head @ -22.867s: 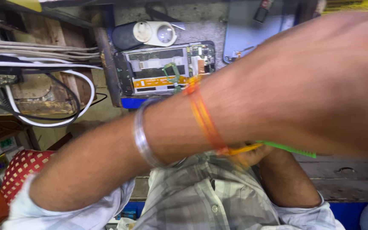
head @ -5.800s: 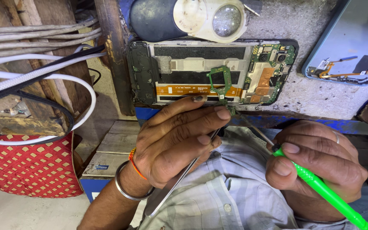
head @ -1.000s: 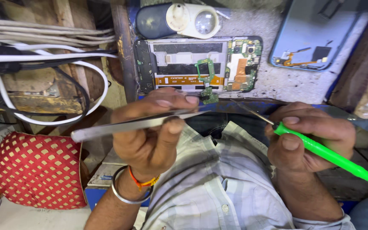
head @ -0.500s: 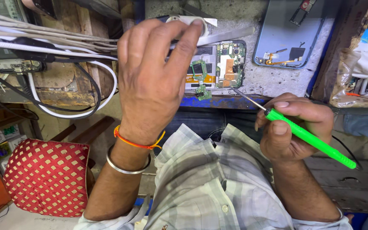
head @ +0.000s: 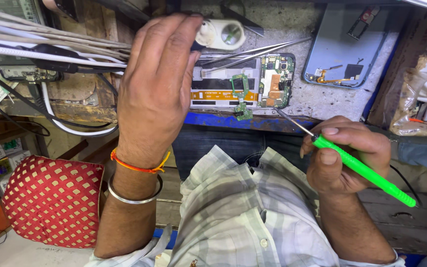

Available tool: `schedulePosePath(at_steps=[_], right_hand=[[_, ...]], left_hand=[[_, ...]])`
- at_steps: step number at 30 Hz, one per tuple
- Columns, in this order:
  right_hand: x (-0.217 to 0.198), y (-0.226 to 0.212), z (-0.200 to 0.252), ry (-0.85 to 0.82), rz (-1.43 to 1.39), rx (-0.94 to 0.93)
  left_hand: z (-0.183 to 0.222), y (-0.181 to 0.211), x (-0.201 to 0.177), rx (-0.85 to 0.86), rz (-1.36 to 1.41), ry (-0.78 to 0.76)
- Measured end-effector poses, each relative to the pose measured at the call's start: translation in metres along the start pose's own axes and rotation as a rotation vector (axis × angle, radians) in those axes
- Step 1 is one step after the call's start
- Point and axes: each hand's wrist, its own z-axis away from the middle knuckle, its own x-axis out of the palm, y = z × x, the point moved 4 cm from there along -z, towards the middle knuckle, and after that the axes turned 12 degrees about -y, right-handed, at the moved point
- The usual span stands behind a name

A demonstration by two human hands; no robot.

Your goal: The person repairs a mobile phone by handling internal components such as a circuit board, using tweezers to manipulate small parts and a soldering iron to apply heat.

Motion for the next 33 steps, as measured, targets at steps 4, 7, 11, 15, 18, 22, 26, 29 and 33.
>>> schedulePosePath(at_steps=[4, 7, 11, 15, 18, 22, 26, 29, 33], right_hand=[[-0.002, 0.003, 0.002, 0.009, 0.023, -0.014], [-0.004, 0.004, 0.006, 0.000, 0.005, 0.009], [0.006, -0.012, -0.001, -0.152, 0.057, 0.032], [0.028, -0.029, -0.004, -0.226, 0.167, -0.027], [0.032, -0.036, 0.011, -0.127, 0.081, 0.071], [0.026, -0.044, 0.027, -0.012, 0.063, 0.177], [0.014, -0.044, 0.033, 0.014, -0.061, 0.252], [0.005, -0.047, 0.038, -0.023, -0.218, 0.212], [-0.013, -0.052, 0.038, 0.035, -0.198, 0.170]], left_hand=[[0.012, 0.002, -0.004, -0.016, -0.085, 0.106], [0.037, 0.006, 0.000, -0.103, 0.112, 0.213], [0.084, 0.026, 0.039, -0.263, 1.405, 0.205], [0.101, 0.061, 0.077, -0.321, 1.927, 0.022], [0.095, 0.078, 0.084, -0.184, 1.853, -0.051], [0.086, 0.083, 0.076, -0.109, 1.226, 0.026], [0.083, 0.087, 0.072, -0.042, 1.225, 0.028], [0.079, 0.082, 0.058, 0.085, 1.134, -0.021], [0.063, 0.058, 0.033, -0.047, 0.473, 0.178]])
